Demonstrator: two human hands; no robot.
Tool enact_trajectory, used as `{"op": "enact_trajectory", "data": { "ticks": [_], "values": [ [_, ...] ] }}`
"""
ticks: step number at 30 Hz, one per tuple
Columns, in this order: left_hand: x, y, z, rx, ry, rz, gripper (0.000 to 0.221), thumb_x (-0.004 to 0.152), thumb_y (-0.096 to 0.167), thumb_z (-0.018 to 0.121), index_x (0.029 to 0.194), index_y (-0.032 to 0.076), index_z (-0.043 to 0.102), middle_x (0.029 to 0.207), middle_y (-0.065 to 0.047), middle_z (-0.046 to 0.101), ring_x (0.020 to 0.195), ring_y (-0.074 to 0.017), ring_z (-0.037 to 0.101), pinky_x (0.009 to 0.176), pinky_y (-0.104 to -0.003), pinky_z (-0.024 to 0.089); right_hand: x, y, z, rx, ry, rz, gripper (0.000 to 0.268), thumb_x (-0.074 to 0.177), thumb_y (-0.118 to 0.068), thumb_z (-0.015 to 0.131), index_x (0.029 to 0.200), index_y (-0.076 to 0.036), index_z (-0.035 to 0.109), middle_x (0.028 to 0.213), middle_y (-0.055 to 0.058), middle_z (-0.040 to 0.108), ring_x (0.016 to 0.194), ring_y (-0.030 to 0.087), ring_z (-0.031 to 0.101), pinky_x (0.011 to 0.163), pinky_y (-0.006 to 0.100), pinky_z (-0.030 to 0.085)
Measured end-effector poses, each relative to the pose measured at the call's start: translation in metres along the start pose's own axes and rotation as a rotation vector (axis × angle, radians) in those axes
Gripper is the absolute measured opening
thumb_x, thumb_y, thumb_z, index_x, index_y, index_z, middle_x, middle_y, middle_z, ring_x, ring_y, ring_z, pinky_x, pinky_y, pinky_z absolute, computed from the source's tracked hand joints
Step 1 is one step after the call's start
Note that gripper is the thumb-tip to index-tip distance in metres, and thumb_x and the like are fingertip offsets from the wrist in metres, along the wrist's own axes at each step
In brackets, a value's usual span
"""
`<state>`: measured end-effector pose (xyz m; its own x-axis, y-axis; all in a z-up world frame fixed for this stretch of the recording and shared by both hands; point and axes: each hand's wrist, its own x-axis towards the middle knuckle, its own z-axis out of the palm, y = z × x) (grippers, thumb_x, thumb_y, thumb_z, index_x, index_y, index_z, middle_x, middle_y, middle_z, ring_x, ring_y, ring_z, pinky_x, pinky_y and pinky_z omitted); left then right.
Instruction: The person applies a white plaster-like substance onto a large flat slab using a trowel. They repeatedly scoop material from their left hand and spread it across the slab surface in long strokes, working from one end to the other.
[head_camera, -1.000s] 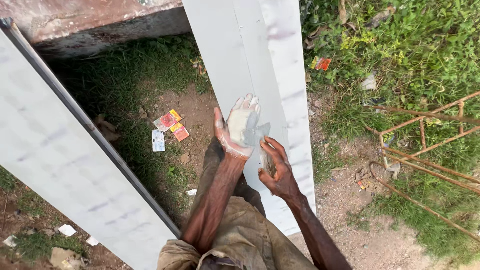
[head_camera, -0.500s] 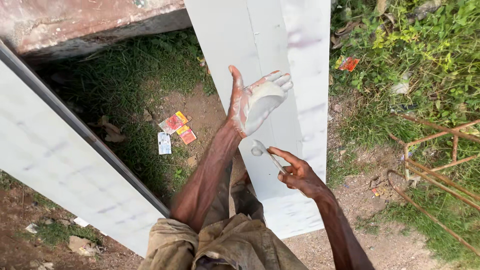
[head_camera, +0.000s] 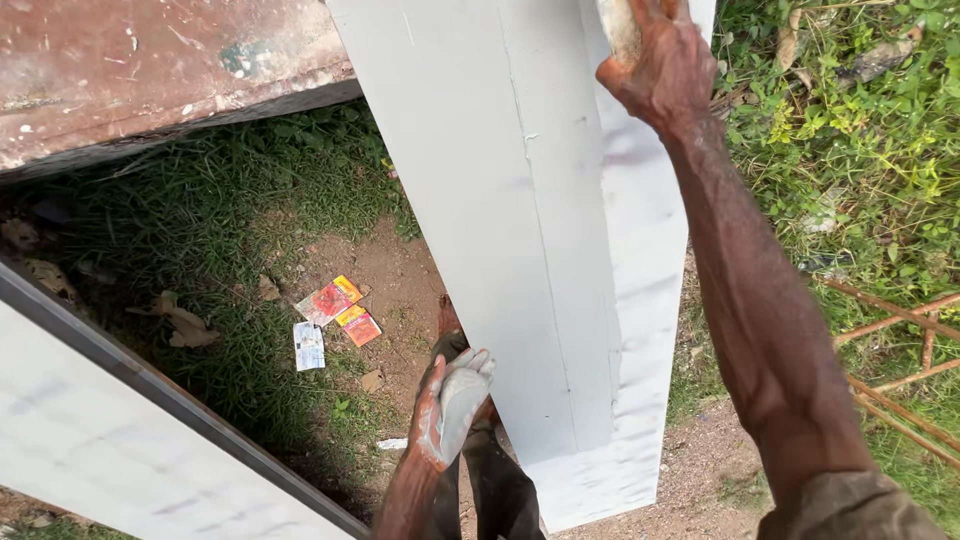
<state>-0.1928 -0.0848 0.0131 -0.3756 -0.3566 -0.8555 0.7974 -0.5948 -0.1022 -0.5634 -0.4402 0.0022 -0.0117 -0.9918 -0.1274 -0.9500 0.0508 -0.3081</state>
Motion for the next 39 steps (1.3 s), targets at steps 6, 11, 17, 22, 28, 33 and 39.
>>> {"op": "enact_trajectory", "data": {
  "ticks": [6, 11, 17, 22, 28, 33, 39],
  "values": [
    [-0.002, -0.008, -0.036, -0.192, 0.188, -0.046, 0.061, 0.099, 0.039, 0.054, 0.137, -0.007, 0.049, 0.136, -0.025, 0.060, 0.126, -0.0379, 0.059, 0.110, -0.047, 0.047, 0.032, 0.029, 0.029, -0.134, 0.099, -0.182, 0.069, 0.082, -0.025, 0.076, 0.143, 0.003, 0.063, 0.119, 0.026, 0.070, 0.098, 0.036, 0.066, 0.078, 0.053, 0.061],
    [0.007, -0.011, -0.034, -0.185, 0.225, -0.070, 0.063, 0.099, 0.039, 0.054, 0.138, -0.010, 0.049, 0.138, -0.028, 0.060, 0.126, -0.0386, 0.059, 0.110, -0.046, 0.047, 0.037, 0.040, 0.037, -0.160, 0.093, -0.187, 0.064, 0.089, -0.027, 0.076, 0.143, 0.003, 0.059, 0.124, 0.027, 0.065, 0.102, 0.038, 0.065, 0.081, 0.056, 0.061],
    [0.018, -0.016, -0.027, -0.222, 0.162, -0.095, 0.065, 0.099, 0.039, 0.054, 0.139, -0.012, 0.049, 0.139, -0.028, 0.059, 0.126, -0.0370, 0.060, 0.111, -0.045, 0.046, 0.035, 0.038, 0.047, -0.148, 0.105, -0.202, 0.072, 0.097, -0.033, 0.081, 0.156, -0.004, 0.049, 0.139, 0.029, 0.056, 0.114, 0.043, 0.063, 0.088, 0.057, 0.059],
    [0.019, -0.014, -0.023, -0.147, 0.191, -0.071, 0.066, 0.099, 0.040, 0.054, 0.140, -0.011, 0.049, 0.138, -0.027, 0.059, 0.123, -0.0359, 0.061, 0.110, -0.045, 0.047, 0.042, 0.028, 0.042, -0.094, 0.085, -0.188, 0.075, 0.101, -0.035, 0.082, 0.160, -0.006, 0.047, 0.145, 0.028, 0.054, 0.117, 0.045, 0.061, 0.090, 0.060, 0.058],
    [0.022, -0.007, -0.013, -0.077, 0.161, -0.042, 0.067, 0.099, 0.041, 0.054, 0.142, -0.010, 0.048, 0.138, -0.025, 0.060, 0.123, -0.0338, 0.062, 0.109, -0.043, 0.048, -0.004, 0.028, 0.030, 0.029, -0.086, -0.027, 0.079, 0.093, -0.027, 0.080, 0.158, -0.002, 0.043, 0.168, 0.023, 0.027, 0.127, 0.050, 0.055, 0.090, 0.055, 0.062],
    [0.031, -0.011, -0.006, -0.012, 0.125, -0.042, 0.068, 0.100, 0.041, 0.054, 0.145, -0.009, 0.045, 0.142, -0.025, 0.057, 0.128, -0.0344, 0.058, 0.111, -0.042, 0.044, -0.103, 0.055, 0.076, 0.021, -0.052, -0.027, 0.085, 0.093, -0.028, 0.081, 0.162, -0.005, 0.037, 0.170, 0.021, 0.019, 0.142, 0.049, 0.046, 0.096, 0.057, 0.060],
    [0.038, -0.014, 0.017, -0.011, -0.094, -0.019, 0.072, 0.100, 0.042, 0.054, 0.150, -0.007, 0.037, 0.154, -0.025, 0.045, 0.141, -0.0348, 0.047, 0.119, -0.042, 0.038, -0.221, 0.066, 0.135, 0.027, 0.066, -0.050, 0.084, 0.098, -0.032, 0.077, 0.165, -0.011, 0.031, 0.172, 0.018, 0.015, 0.157, 0.041, 0.031, 0.115, 0.057, 0.053]
  ]
}}
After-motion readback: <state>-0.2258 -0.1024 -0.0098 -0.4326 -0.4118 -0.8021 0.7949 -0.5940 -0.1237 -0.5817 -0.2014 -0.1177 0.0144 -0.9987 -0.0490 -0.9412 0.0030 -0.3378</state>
